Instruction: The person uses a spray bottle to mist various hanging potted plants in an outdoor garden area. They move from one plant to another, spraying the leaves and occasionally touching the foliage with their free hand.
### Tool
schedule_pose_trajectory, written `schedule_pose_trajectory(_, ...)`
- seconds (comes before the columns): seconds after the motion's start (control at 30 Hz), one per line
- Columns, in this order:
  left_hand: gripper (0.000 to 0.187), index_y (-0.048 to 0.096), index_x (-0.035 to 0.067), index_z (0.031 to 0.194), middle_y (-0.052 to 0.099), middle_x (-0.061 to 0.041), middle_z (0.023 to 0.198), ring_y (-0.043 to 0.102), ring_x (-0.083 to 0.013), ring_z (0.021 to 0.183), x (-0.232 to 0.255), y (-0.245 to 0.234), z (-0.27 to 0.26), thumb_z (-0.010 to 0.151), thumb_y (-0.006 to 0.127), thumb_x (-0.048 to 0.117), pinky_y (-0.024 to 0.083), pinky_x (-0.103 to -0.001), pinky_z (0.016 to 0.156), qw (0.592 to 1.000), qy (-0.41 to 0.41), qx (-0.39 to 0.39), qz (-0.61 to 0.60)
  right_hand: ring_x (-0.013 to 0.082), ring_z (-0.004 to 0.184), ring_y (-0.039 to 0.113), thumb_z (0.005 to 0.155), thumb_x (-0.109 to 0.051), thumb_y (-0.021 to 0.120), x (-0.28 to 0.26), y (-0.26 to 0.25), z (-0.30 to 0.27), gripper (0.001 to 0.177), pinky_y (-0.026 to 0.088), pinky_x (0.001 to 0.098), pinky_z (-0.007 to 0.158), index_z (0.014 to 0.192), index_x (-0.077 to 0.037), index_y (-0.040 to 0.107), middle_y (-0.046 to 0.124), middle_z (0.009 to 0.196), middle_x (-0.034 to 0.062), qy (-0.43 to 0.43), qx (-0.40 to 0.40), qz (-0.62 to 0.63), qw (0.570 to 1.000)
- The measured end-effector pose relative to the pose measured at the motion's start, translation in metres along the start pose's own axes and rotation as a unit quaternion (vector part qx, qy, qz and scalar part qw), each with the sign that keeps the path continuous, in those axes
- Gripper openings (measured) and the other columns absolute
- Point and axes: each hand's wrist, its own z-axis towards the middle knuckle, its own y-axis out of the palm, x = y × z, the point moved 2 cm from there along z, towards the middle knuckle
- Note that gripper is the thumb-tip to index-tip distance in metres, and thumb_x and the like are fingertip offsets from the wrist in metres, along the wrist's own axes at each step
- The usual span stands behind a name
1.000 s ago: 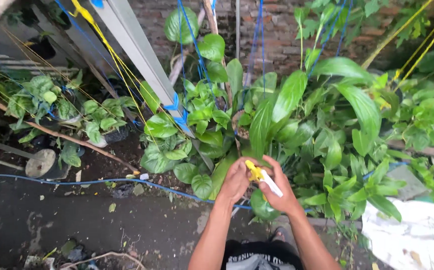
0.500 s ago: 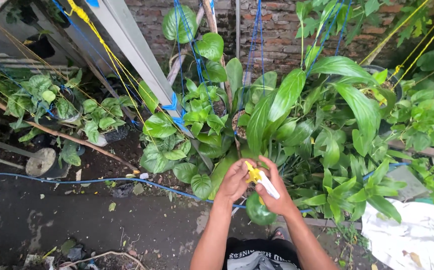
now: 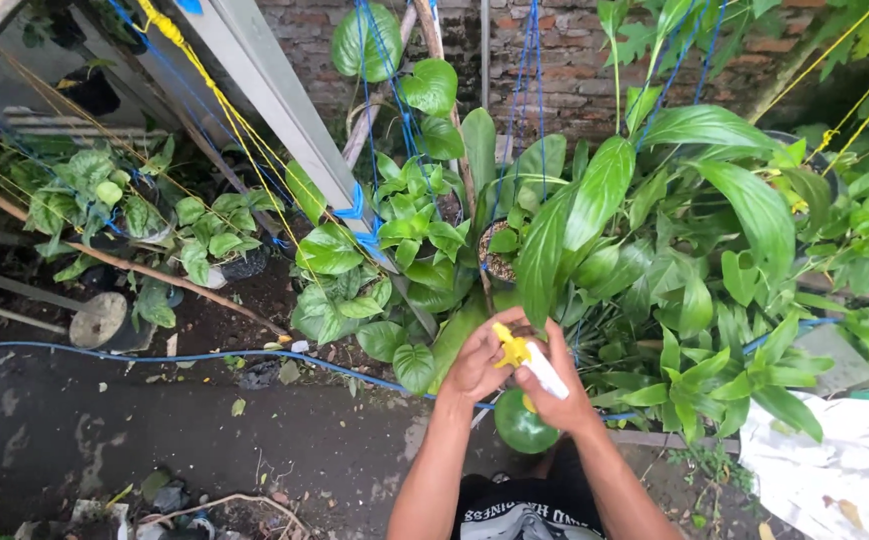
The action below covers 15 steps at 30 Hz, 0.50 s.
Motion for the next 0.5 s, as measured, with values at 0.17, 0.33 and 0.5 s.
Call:
schedule_pose_trajectory(0.17, 0.04, 0.064, 0.003, 0.114, 0.07, -0.012, 0.111, 0.071, -0.019, 0.095, -0.015, -0.047, 0.005, 0.094, 0.071, 0.036, 0.061, -0.032, 0.082, 0.999, 0.016, 0.037, 0.029, 0.0461, 0.111, 0.067, 0.088, -0.027, 0.074, -0.001, 0.002, 0.003, 0.071, 0.046, 0.0597, 0.101, 0.141, 0.008, 0.041, 0.072, 0.116, 0.0265, -0.079, -0.001, -0.131, 0.988)
schedule_pose_trajectory(0.33, 0.041, 0.062, 0.002, 0.123, 0.07, -0.014, 0.116, 0.069, -0.0224, 0.101, 0.005, -0.032, 0.003, 0.096, 0.069, 0.032, 0.058, -0.035, 0.087, 1.0, 0.0, 0.019, 0.009, 0.0306, 0.107, 0.068, 0.091, -0.034, 0.066, -0.009, 0.01, 0.019, 0.081, 0.049, 0.0523, 0.1, 0.155, 0.002, 0.032, 0.075, 0.113, 0.0187, -0.027, -0.006, -0.047, 0.999)
schedule_pose_trajectory(0.5, 0.076, 0.052, 0.006, 0.144, 0.062, -0.006, 0.134, 0.061, -0.0206, 0.116, 0.026, -0.042, -0.001, 0.094, 0.059, 0.063, 0.049, -0.038, 0.101, 0.99, 0.021, 0.138, -0.027, 0.018, 0.06, 0.074, 0.082, -0.019, 0.073, 0.017, 0.022, 0.032, 0.072, 0.055, 0.0293, 0.057, 0.147, -0.01, 0.044, 0.078, 0.073, 0.0084, 0.071, 0.045, -0.071, 0.994)
